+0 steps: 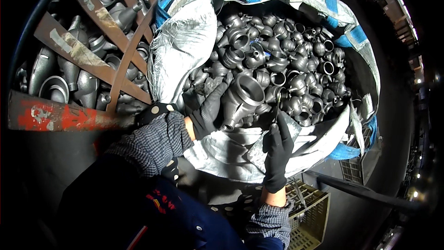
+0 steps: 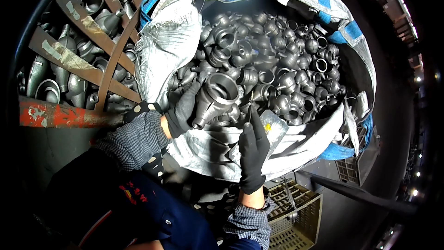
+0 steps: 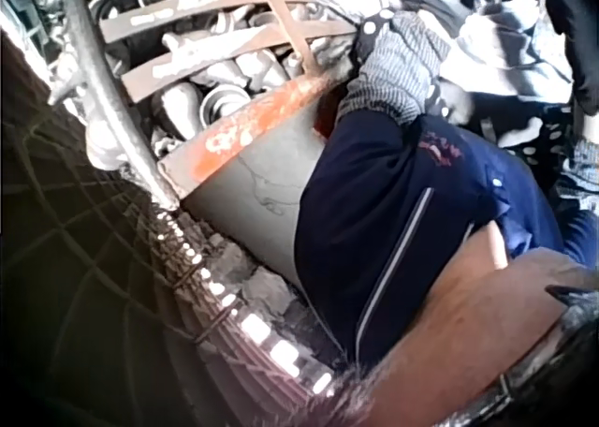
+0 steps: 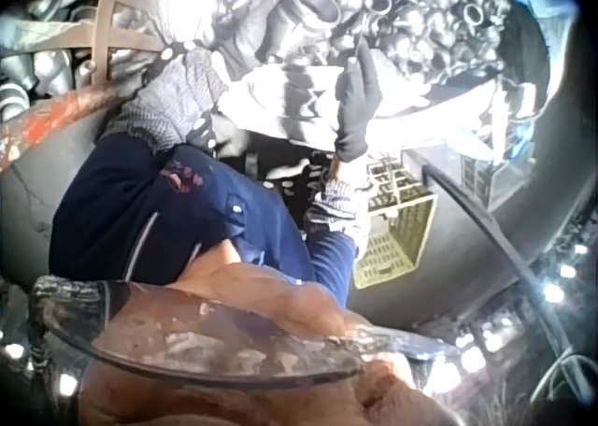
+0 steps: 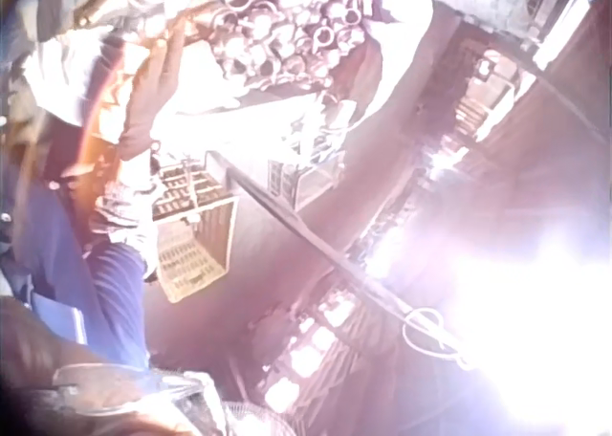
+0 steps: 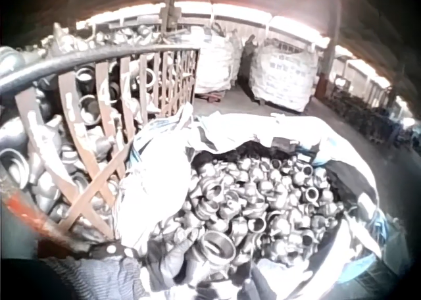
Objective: The person holds curved metal pipe fittings and uses a yellow scraper tool to clean the interior and exterior edges of several pieces before placing one into a separate bin.
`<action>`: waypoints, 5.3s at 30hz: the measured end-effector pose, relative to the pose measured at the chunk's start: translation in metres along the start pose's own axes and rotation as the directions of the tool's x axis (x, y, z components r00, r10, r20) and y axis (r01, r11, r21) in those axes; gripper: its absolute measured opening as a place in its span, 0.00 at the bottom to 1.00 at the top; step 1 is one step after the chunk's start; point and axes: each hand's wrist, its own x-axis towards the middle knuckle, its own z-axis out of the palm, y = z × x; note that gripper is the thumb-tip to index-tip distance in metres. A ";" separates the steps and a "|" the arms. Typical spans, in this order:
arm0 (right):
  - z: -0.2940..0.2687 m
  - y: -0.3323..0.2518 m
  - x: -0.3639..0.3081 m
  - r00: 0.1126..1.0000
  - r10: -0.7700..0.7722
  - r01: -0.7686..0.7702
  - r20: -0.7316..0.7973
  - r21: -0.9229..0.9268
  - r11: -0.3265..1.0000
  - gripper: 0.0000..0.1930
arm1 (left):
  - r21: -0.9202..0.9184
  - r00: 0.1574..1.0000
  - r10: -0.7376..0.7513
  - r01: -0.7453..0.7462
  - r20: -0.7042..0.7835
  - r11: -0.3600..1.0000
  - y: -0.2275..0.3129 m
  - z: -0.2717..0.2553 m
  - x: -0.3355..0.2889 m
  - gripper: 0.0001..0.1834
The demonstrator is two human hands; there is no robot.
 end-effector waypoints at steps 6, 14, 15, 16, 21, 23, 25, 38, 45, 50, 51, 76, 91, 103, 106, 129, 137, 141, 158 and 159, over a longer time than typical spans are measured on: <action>0.000 0.011 -0.003 0.987 -0.155 0.160 0.041 -0.275 0.948 0.20 | -0.146 0.991 -0.131 0.130 0.003 0.981 -0.004 -0.005 -0.016 0.35; 0.013 0.000 -0.006 0.949 -0.266 0.316 0.170 -0.487 0.814 0.21 | -0.220 0.986 -0.158 0.165 0.046 0.961 0.002 0.001 -0.022 0.43; 0.013 0.002 -0.005 0.944 -0.281 0.329 0.170 -0.488 0.809 0.23 | -0.196 0.986 -0.162 0.164 0.025 0.967 0.002 0.003 -0.023 0.38; 0.013 0.001 -0.005 0.940 -0.292 0.340 0.174 -0.498 0.798 0.23 | -0.171 0.986 -0.165 0.163 0.002 0.972 0.003 0.007 -0.024 0.34; 0.012 0.000 -0.002 0.917 -0.343 0.398 0.203 -0.540 0.742 0.25 | -0.227 0.985 -0.161 0.146 -0.053 0.963 0.005 0.033 -0.030 0.35; 0.011 -0.002 -0.002 0.916 -0.343 0.399 0.208 -0.562 0.724 0.26 | -0.244 0.983 -0.182 0.174 -0.008 0.954 0.006 0.033 -0.029 0.37; 0.012 -0.002 -0.003 0.908 -0.356 0.415 0.219 -0.575 0.705 0.26 | -0.254 0.982 -0.171 0.186 0.083 0.949 0.004 0.020 -0.028 0.41; 0.009 0.008 0.002 0.818 -0.508 0.526 0.269 -0.709 0.470 0.36 | -0.227 0.980 -0.187 0.197 0.066 0.954 0.001 0.016 -0.030 0.40; 0.011 0.005 0.002 0.828 -0.498 0.456 0.259 -0.827 0.329 0.22 | -0.213 0.978 -0.194 0.205 0.070 0.955 0.001 0.013 -0.029 0.40; 0.009 0.004 0.000 0.852 -0.462 0.415 0.246 -0.855 0.310 0.23 | -0.206 0.978 -0.197 0.207 0.070 0.956 0.002 0.011 -0.029 0.40; 0.007 0.003 0.000 0.861 -0.447 0.400 0.243 -0.866 0.300 0.23 | -0.205 0.977 -0.200 0.211 0.073 0.956 0.002 0.011 -0.028 0.40; 0.005 0.001 -0.009 0.971 -0.177 0.238 0.162 -0.569 0.787 0.24 | -0.186 0.983 -0.176 0.182 0.049 0.965 -0.001 0.003 -0.026 0.40; 0.005 0.007 -0.007 0.960 -0.263 0.274 0.093 -0.490 0.827 0.21 | -0.138 0.980 -0.185 0.193 0.072 0.971 -0.002 -0.003 -0.025 0.40; 0.002 0.011 -0.004 0.871 -0.472 0.450 0.139 -0.613 0.650 0.25 | -0.231 0.982 -0.190 0.190 0.021 0.954 -0.003 0.006 -0.029 0.41; 0.003 0.010 -0.005 0.816 -0.554 0.480 0.164 -0.725 0.494 0.25 | -0.261 0.982 -0.189 0.185 0.010 0.948 -0.003 0.008 -0.028 0.41; -0.006 0.001 -0.008 0.900 -0.391 0.402 0.194 -0.718 0.568 0.21 | -0.215 0.975 -0.209 0.219 0.070 0.952 -0.002 0.004 -0.027 0.37; -0.005 0.000 -0.004 0.868 -0.474 0.415 0.151 -0.746 0.521 0.21 | -0.214 0.973 -0.216 0.227 0.075 0.950 -0.003 0.006 -0.028 0.36; -0.006 0.000 -0.007 0.860 -0.488 0.417 0.149 -0.755 0.505 0.20 | -0.233 0.973 -0.218 0.230 0.076 0.945 -0.002 0.009 -0.026 0.35; -0.014 -0.006 -0.004 0.957 -0.242 0.285 0.157 -0.647 0.707 0.17 | 0.017 0.974 -0.212 0.211 0.074 0.977 0.002 -0.009 -0.024 0.35; -0.015 -0.004 -0.004 0.955 -0.261 0.288 0.142 -0.655 0.699 0.18 | 0.001 0.972 -0.220 0.221 0.081 0.975 0.001 -0.006 -0.023 0.35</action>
